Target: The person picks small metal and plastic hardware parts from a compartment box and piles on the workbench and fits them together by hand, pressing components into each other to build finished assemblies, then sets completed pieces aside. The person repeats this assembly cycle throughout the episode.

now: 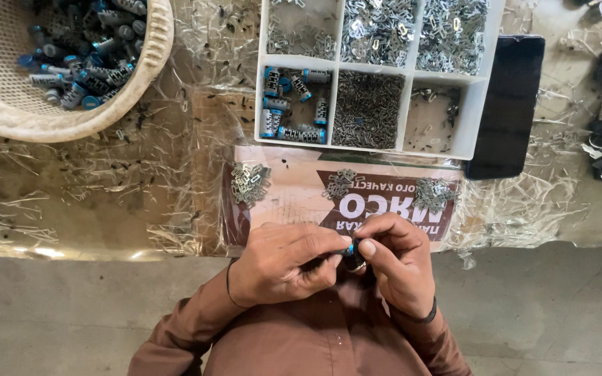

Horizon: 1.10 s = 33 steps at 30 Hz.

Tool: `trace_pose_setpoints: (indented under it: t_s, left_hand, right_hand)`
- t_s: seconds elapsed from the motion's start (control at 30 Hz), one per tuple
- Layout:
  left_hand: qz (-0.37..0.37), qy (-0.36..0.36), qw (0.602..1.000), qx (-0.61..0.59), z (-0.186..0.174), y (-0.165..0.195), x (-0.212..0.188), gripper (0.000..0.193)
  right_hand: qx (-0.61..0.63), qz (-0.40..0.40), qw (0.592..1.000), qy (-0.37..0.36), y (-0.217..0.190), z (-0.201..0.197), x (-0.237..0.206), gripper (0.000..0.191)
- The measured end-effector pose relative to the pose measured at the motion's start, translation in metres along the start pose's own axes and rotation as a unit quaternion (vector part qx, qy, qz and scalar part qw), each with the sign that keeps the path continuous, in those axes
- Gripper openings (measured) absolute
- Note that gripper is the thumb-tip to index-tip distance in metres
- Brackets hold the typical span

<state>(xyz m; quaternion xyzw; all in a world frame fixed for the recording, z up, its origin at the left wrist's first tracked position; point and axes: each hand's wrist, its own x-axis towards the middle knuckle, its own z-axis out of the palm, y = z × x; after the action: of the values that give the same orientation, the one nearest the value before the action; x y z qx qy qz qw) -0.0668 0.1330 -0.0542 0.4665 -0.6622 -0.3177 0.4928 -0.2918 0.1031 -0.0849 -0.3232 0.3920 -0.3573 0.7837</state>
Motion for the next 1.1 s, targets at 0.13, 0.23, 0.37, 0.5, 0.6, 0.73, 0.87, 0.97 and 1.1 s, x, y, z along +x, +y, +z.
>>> trace_pose_setpoints:
  t_s: [0.13, 0.23, 0.37, 0.5, 0.6, 0.73, 0.87, 0.97, 1.1]
  left_hand:
    - [0.000, -0.008, 1.000, -0.001, 0.001, -0.004, -0.002, 0.029]
    - [-0.012, -0.035, 0.999, -0.010, -0.001, -0.005, -0.002, 0.036]
    - [-0.035, -0.071, 0.996, -0.033, -0.006, -0.003, -0.001, 0.049]
    - [-0.026, -0.061, 0.996, -0.053, -0.005, -0.005, -0.001, 0.054]
    - [-0.037, -0.063, 0.997, -0.032, -0.001, -0.011, -0.004, 0.047]
    - [-0.037, -0.050, 0.996, -0.066, -0.003, -0.017, -0.008, 0.032]
    - [-0.049, -0.003, 0.992, -0.120, -0.022, -0.015, -0.013, 0.028]
    - [-0.058, 0.063, 0.972, -0.217, -0.036, -0.013, -0.019, 0.026]
    - [-0.125, 0.147, 0.942, -0.274, -0.042, -0.014, -0.028, 0.020]
  right_hand:
    - [-0.032, -0.058, 0.997, -0.035, -0.004, 0.004, 0.000, 0.021]
    - [-0.056, -0.082, 0.994, -0.045, -0.008, 0.006, -0.001, 0.020]
    - [-0.067, -0.108, 0.992, -0.028, -0.009, 0.009, -0.003, 0.019]
    - [-0.130, -0.124, 0.984, 0.001, -0.011, 0.011, -0.005, 0.020]
    - [-0.191, -0.136, 0.972, 0.010, -0.015, 0.012, -0.006, 0.020]
    - [-0.184, -0.143, 0.972, -0.005, -0.021, 0.014, -0.005, 0.021]
    - [-0.260, -0.169, 0.946, -0.090, -0.046, 0.017, 0.004, 0.017]
    - [-0.216, -0.124, 0.935, -0.254, -0.083, 0.013, 0.031, 0.014]
    - [-0.193, -0.229, 0.887, -0.352, -0.131, -0.003, 0.087, 0.011]
